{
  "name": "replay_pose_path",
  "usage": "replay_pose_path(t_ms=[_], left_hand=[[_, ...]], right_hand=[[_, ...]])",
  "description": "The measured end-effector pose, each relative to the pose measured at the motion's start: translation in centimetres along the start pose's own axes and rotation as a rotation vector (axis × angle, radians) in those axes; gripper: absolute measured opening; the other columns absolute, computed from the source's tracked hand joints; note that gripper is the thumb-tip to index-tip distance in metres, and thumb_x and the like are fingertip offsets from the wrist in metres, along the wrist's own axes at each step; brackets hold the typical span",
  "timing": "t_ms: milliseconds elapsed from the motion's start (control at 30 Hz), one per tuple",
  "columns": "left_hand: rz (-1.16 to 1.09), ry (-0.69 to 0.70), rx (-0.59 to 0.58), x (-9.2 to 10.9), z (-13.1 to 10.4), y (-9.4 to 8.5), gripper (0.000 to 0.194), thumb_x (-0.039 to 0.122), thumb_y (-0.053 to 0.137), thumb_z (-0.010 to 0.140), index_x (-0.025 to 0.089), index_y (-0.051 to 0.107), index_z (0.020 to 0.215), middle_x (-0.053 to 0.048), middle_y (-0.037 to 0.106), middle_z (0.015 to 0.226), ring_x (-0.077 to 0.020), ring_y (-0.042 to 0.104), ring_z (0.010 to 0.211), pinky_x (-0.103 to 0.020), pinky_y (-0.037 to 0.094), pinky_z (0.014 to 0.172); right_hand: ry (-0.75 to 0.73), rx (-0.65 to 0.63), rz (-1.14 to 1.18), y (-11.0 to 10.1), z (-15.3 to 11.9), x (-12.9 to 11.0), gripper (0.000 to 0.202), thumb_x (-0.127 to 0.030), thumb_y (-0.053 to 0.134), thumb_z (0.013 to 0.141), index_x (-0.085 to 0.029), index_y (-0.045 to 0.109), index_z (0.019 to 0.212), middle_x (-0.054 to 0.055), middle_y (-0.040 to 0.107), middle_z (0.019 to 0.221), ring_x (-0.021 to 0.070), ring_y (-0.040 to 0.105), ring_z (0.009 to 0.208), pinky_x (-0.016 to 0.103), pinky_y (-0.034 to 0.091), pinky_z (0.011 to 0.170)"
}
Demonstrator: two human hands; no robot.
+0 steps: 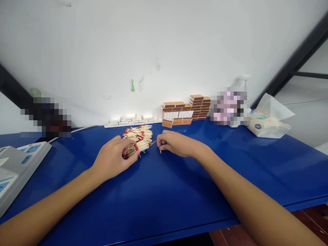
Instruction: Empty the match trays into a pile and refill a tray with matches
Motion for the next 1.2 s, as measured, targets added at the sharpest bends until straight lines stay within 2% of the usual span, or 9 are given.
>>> replay_pose_path(t_ms=[267, 500, 700, 900, 1200], left_hand=[[-0.006, 0.007, 0.004, 0.0, -0.1, 0.1, 0.024, 0.038, 0.066, 0.091, 0.018, 0.073, 0.103, -0.005, 0.067, 0.073, -0.0240, 0.062, 0.079, -0.035, 0.051, 0.071], [-0.002, 0.012, -0.001, 0.0, 0.0, 0.1, 0.024, 0.038, 0.066, 0.091, 0.017, 0.073, 0.101, -0.005, 0.068, 0.075, -0.0240, 0.062, 0.079, -0.036, 0.051, 0.071], [0.005, 0.004, -0.002, 0.1, 0.1, 0.1, 0.023, 0.038, 0.066, 0.091, 0.018, 0.073, 0.101, -0.005, 0.068, 0.075, -0.0241, 0.062, 0.079, -0.035, 0.051, 0.071], [0.001, 0.010, 0.000, 0.1, -0.1, 0.1, 0.023, 0.038, 0.067, 0.091, 0.018, 0.073, 0.100, -0.006, 0.068, 0.075, -0.0245, 0.063, 0.080, -0.035, 0.050, 0.070], [0.009, 0.007, -0.009, 0.0, 0.0, 0.2, 0.026, 0.038, 0.067, 0.090, 0.017, 0.074, 0.104, -0.006, 0.069, 0.076, -0.0251, 0.063, 0.081, -0.036, 0.051, 0.071]], right_hand=[[0.022, 0.097, -0.002, 1.7, 1.1, 0.0, 0.012, -0.023, 0.054, 0.100, -0.020, 0.058, 0.090, 0.005, 0.058, 0.097, 0.0180, 0.056, 0.084, 0.030, 0.044, 0.075], [-0.053, 0.231, -0.043, 3.2, 2.0, 0.3, 0.008, -0.022, 0.053, 0.102, -0.020, 0.058, 0.097, 0.005, 0.053, 0.103, 0.0175, 0.054, 0.087, 0.030, 0.044, 0.081], [-0.049, 0.241, -0.031, 3.5, 2.1, 0.6, 0.008, -0.022, 0.059, 0.100, -0.021, 0.059, 0.108, 0.004, 0.052, 0.103, 0.0168, 0.054, 0.086, 0.029, 0.045, 0.081], [-0.036, 0.231, -0.050, 3.4, 2.2, 0.6, 0.007, -0.024, 0.056, 0.101, -0.021, 0.059, 0.096, 0.004, 0.052, 0.101, 0.0168, 0.054, 0.085, 0.029, 0.044, 0.079], [-0.001, 0.178, -0.049, 2.7, 1.7, 0.1, 0.010, -0.025, 0.055, 0.102, -0.020, 0.059, 0.094, 0.005, 0.054, 0.102, 0.0172, 0.055, 0.085, 0.030, 0.044, 0.077]])
Point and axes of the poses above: each hand's wrist, its own z-axis towards the middle knuckle, its own y-axis out of the palm, x = y × z, the point moved 1 cm from there along z, towards the middle knuckle
